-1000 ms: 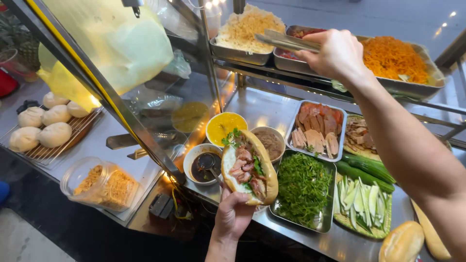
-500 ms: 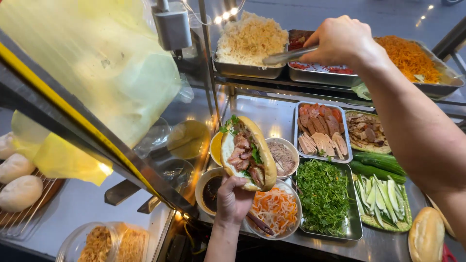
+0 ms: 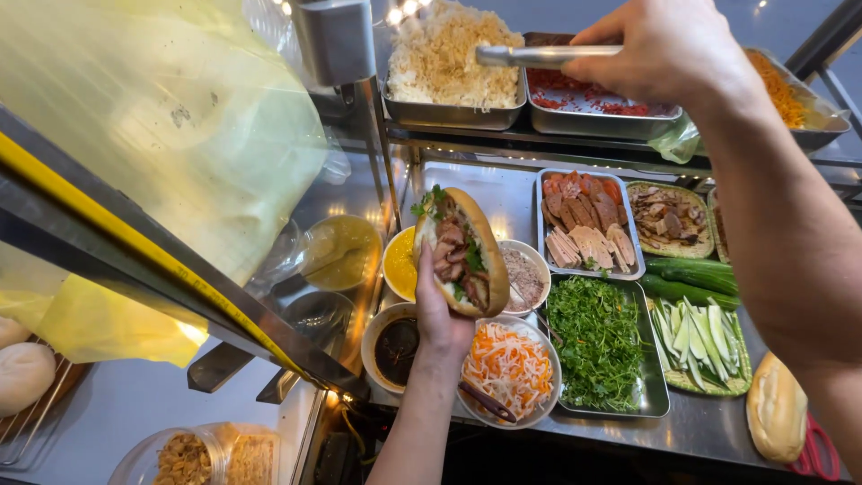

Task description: Assembling and grilling banh mi sandwiches with meat, vegetables, and sauces.

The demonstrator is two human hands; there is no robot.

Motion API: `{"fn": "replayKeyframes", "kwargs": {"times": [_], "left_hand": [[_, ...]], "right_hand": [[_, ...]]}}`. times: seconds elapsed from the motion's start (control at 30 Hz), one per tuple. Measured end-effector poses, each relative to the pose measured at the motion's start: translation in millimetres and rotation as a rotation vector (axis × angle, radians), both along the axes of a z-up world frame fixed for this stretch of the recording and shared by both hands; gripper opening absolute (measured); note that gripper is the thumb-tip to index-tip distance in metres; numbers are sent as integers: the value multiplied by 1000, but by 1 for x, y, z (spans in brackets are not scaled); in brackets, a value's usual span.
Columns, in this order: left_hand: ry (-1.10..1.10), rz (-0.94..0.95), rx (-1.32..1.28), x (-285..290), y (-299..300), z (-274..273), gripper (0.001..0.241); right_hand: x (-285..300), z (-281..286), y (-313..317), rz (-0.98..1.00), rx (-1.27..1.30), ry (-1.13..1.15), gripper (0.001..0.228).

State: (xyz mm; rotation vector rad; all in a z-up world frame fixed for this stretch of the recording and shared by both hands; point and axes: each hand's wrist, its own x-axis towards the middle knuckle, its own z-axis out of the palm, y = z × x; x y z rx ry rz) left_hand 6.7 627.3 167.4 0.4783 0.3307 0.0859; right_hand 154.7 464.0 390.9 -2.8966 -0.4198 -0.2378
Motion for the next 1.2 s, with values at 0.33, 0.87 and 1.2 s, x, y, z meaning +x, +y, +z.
{"fn": "replayKeyframes", "kwargs": {"times": [0.33,0.87,1.2], "left_hand": [[58,40,22,25,-12,8,69],[33,81,-7,21,-35,-52,76],[-35,31,-9,-12,-62,-52,70]], "right_hand": [[-32,-25,-39,83,167,-84,36],[-186,-124,-64,70,278,51,35],[-199,-121,-77,4,245,115,45]]}}
